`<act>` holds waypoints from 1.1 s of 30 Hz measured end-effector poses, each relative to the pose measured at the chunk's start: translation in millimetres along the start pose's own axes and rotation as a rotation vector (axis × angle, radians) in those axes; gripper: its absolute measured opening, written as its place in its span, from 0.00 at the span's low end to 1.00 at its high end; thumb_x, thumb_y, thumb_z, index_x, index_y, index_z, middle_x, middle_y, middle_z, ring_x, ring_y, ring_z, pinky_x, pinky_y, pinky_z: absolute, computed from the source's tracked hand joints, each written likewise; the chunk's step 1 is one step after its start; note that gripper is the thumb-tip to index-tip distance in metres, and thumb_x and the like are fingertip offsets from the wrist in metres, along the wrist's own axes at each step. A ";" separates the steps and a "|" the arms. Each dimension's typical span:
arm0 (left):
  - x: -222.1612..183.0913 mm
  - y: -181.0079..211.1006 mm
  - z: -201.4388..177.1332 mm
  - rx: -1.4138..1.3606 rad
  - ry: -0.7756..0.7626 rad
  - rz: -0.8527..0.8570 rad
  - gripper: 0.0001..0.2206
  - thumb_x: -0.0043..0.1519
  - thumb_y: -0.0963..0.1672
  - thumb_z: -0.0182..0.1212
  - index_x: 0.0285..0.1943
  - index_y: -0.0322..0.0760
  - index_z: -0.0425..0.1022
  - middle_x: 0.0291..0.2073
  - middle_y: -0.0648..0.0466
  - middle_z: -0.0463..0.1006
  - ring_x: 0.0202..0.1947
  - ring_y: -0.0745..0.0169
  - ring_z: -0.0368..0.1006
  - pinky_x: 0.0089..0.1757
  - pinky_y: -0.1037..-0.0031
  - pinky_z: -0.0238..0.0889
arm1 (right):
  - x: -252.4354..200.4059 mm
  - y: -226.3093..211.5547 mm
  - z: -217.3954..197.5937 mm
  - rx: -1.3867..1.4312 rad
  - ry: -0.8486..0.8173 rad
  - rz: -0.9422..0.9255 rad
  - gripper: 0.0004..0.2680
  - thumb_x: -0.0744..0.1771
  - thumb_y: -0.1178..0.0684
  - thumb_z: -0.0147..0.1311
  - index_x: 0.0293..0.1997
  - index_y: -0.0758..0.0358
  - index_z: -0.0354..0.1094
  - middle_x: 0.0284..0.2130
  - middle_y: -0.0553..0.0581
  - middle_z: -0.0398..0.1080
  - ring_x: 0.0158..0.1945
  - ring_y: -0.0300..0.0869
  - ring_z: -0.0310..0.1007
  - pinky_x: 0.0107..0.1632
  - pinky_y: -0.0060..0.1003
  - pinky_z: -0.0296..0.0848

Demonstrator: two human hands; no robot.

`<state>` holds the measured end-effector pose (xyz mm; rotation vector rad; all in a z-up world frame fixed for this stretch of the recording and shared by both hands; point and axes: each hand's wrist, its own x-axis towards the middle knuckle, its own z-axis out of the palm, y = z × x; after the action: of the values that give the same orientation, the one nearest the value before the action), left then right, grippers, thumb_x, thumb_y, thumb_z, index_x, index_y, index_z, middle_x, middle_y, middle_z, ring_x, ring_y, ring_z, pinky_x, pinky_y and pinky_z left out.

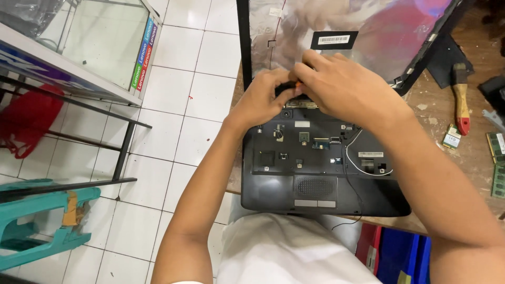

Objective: The person uses a screwdriver to remove screws from the bezel of a disassembled laptop screen. They then use their hands to carefully detach the screen assembly from the laptop body.

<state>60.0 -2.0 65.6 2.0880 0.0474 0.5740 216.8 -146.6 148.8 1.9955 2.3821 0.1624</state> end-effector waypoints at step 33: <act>4.4 -0.2 25.0 0.110 0.196 -0.155 0.17 0.57 0.39 0.77 0.37 0.40 0.66 0.32 0.55 0.70 0.31 0.59 0.63 0.34 0.67 0.59 | 1.2 -6.9 15.3 -0.208 0.092 0.035 0.09 0.75 0.46 0.59 0.45 0.60 0.68 0.38 0.53 0.70 0.31 0.49 0.78 0.33 0.43 0.79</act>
<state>74.3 -20.5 55.8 2.1047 0.3574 0.6928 211.2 -145.7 133.0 1.9742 2.2736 0.4908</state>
